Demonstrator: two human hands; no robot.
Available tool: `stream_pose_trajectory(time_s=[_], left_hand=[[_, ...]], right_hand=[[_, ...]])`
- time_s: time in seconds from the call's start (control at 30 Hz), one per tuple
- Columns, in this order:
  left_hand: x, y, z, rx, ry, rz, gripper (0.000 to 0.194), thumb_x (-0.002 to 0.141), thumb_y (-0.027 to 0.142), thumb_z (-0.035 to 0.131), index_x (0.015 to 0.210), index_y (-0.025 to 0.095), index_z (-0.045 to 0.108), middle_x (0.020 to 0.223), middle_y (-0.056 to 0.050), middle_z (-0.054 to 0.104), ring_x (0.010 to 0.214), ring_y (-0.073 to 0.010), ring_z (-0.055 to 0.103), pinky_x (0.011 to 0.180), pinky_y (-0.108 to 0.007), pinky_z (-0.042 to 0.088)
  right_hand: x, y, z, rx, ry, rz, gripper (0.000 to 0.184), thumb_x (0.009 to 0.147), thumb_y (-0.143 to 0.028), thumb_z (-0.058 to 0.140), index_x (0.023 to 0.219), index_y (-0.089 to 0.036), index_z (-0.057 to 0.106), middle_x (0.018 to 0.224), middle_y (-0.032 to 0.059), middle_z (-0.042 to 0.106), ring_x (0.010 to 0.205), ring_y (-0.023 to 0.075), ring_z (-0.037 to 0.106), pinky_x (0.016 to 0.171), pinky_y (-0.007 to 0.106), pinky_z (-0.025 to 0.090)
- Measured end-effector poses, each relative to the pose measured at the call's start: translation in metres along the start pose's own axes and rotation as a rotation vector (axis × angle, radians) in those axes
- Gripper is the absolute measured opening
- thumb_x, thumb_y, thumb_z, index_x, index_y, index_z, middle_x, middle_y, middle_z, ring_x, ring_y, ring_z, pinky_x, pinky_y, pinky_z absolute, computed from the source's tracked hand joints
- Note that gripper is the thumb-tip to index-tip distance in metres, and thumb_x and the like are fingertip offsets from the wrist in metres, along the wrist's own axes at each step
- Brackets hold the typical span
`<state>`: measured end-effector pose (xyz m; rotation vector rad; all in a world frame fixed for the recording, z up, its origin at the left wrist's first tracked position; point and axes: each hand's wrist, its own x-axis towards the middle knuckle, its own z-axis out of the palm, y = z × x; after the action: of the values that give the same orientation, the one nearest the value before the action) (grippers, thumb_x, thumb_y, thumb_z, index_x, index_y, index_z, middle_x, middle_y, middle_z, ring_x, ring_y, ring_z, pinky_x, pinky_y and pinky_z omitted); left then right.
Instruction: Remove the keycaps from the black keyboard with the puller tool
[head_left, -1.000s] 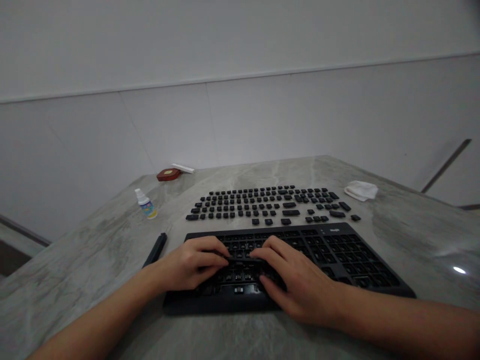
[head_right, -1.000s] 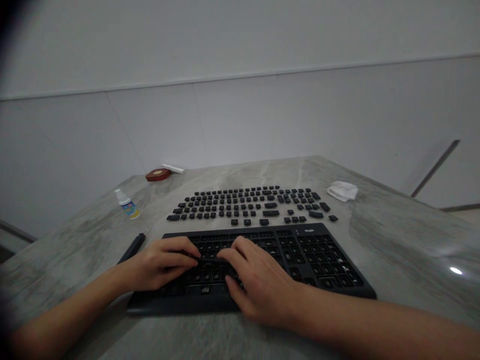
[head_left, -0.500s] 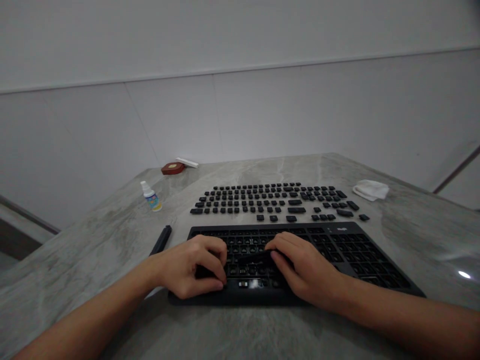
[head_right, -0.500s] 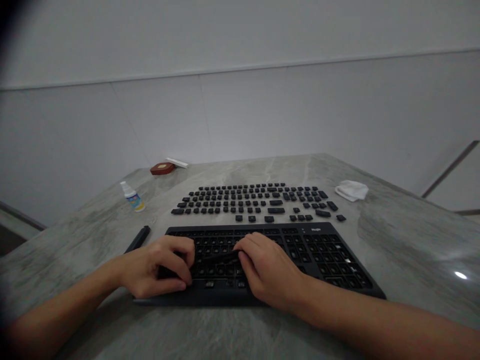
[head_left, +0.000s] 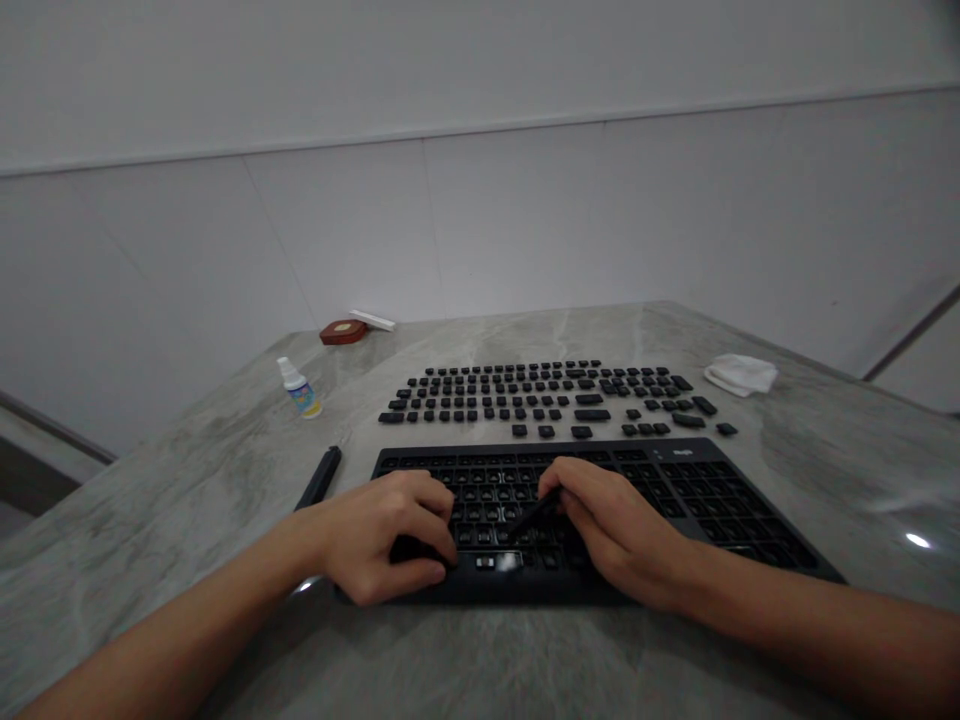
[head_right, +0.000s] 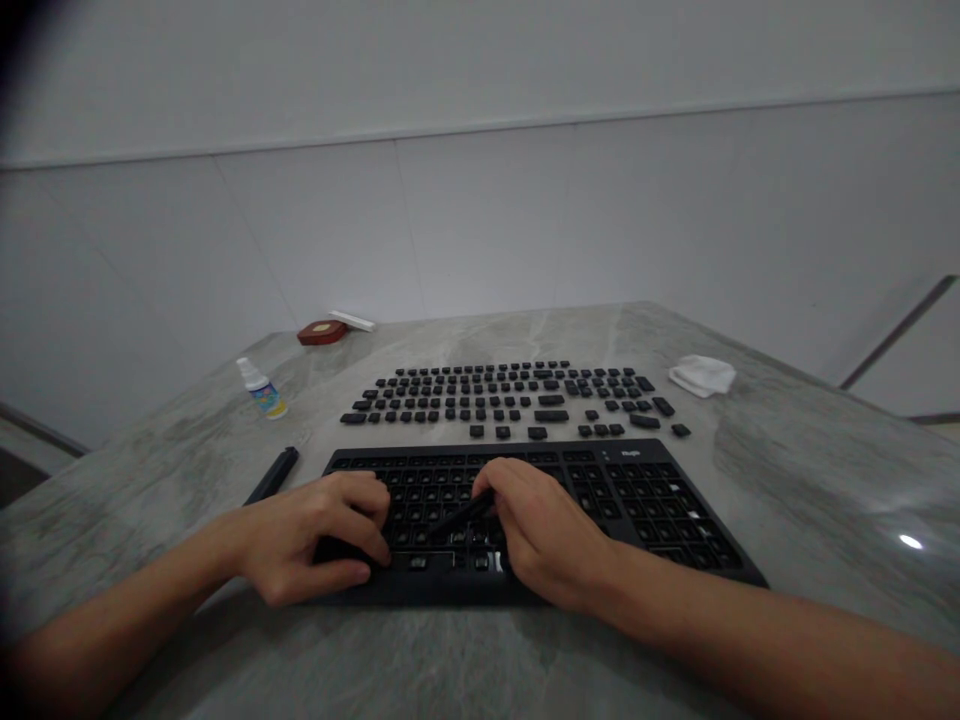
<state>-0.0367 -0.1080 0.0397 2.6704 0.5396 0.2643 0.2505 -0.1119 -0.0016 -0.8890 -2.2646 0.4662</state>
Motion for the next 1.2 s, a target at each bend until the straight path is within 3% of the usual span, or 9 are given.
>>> stream_pose_trajectory(time_s=[0.23, 0.4, 0.5, 0.6, 0.73, 0.87, 1.03, 1.1, 1.2], left_hand=[[0.000, 0.001, 0.000, 0.028, 0.003, 0.008, 0.021, 0.088, 0.024, 0.056, 0.097, 0.020, 0.074, 0.077, -0.006, 0.060, 0.071, -0.0190, 0.056, 0.070, -0.035, 0.048], [0.002, 0.001, 0.002, 0.045, 0.031, 0.039, 0.017, 0.089, 0.022, 0.056, 0.090, 0.019, 0.073, 0.075, -0.005, 0.061, 0.069, -0.0176, 0.056, 0.069, -0.033, 0.048], [0.007, -0.001, 0.007, 0.049, 0.177, -0.016, 0.015, 0.093, 0.030, 0.060, 0.087, 0.017, 0.066, 0.076, -0.005, 0.063, 0.073, -0.0175, 0.057, 0.068, -0.031, 0.047], [0.011, 0.000, 0.012, 0.050, 0.324, -0.125, 0.021, 0.092, 0.036, 0.065, 0.096, 0.016, 0.063, 0.087, -0.005, 0.065, 0.081, -0.0180, 0.059, 0.071, -0.030, 0.047], [0.013, 0.006, 0.014, -0.061, 0.276, -0.185, 0.012, 0.093, 0.030, 0.063, 0.096, 0.019, 0.066, 0.089, -0.003, 0.067, 0.084, -0.0159, 0.061, 0.074, -0.027, 0.047], [0.011, 0.006, 0.015, -0.119, 0.251, -0.278, 0.013, 0.086, 0.031, 0.072, 0.092, 0.020, 0.067, 0.086, 0.000, 0.066, 0.079, -0.0147, 0.061, 0.072, -0.026, 0.046], [0.007, -0.001, 0.016, -0.073, 0.382, -0.175, 0.013, 0.088, 0.022, 0.070, 0.081, 0.016, 0.060, 0.085, -0.001, 0.064, 0.083, -0.0156, 0.059, 0.074, -0.027, 0.045], [0.006, -0.004, 0.016, -0.035, 0.417, -0.153, 0.009, 0.088, 0.021, 0.070, 0.090, 0.016, 0.062, 0.087, -0.002, 0.063, 0.083, -0.0159, 0.058, 0.073, -0.028, 0.045], [0.006, -0.006, 0.015, -0.003, 0.436, -0.133, 0.020, 0.088, 0.022, 0.070, 0.106, 0.017, 0.064, 0.089, -0.003, 0.064, 0.084, -0.0165, 0.059, 0.073, -0.029, 0.046]], right_hand=[[0.002, -0.002, 0.001, -0.017, 0.005, -0.041, 0.024, 0.093, -0.011, 0.038, 0.104, -0.016, 0.059, 0.094, 0.0082, 0.067, 0.087, 0.0186, 0.063, 0.078, 0.035, 0.053], [0.002, -0.001, 0.003, -0.014, -0.011, -0.033, 0.023, 0.093, -0.012, 0.043, 0.106, -0.016, 0.062, 0.097, 0.0082, 0.069, 0.090, 0.0190, 0.065, 0.081, 0.036, 0.055], [0.003, -0.003, 0.005, 0.005, 0.014, -0.055, 0.021, 0.093, -0.012, 0.046, 0.106, -0.017, 0.062, 0.097, 0.0071, 0.069, 0.090, 0.0182, 0.066, 0.081, 0.035, 0.055], [0.004, -0.006, 0.009, 0.023, 0.064, -0.129, 0.019, 0.094, -0.011, 0.048, 0.106, -0.017, 0.062, 0.094, 0.0060, 0.068, 0.088, 0.0170, 0.065, 0.079, 0.032, 0.055], [0.004, -0.009, 0.014, 0.014, 0.119, -0.232, 0.013, 0.094, -0.012, 0.050, 0.100, -0.017, 0.060, 0.087, 0.0049, 0.065, 0.081, 0.0162, 0.063, 0.072, 0.029, 0.055], [0.003, -0.011, 0.014, 0.021, 0.086, -0.327, 0.010, 0.094, -0.010, 0.051, 0.092, -0.017, 0.056, 0.089, 0.0058, 0.066, 0.081, 0.0153, 0.062, 0.070, 0.027, 0.055], [0.002, -0.010, 0.010, 0.040, 0.061, -0.260, 0.017, 0.089, -0.014, 0.061, 0.105, -0.017, 0.057, 0.097, 0.0078, 0.065, 0.090, 0.0182, 0.063, 0.078, 0.032, 0.056], [0.002, -0.009, 0.010, 0.021, 0.082, -0.239, 0.023, 0.089, -0.014, 0.062, 0.111, -0.016, 0.058, 0.097, 0.0076, 0.066, 0.089, 0.0182, 0.063, 0.079, 0.032, 0.056], [0.002, -0.007, 0.010, -0.030, 0.112, -0.245, 0.026, 0.089, -0.014, 0.062, 0.116, -0.015, 0.059, 0.095, 0.0072, 0.067, 0.087, 0.0184, 0.062, 0.077, 0.032, 0.055]])
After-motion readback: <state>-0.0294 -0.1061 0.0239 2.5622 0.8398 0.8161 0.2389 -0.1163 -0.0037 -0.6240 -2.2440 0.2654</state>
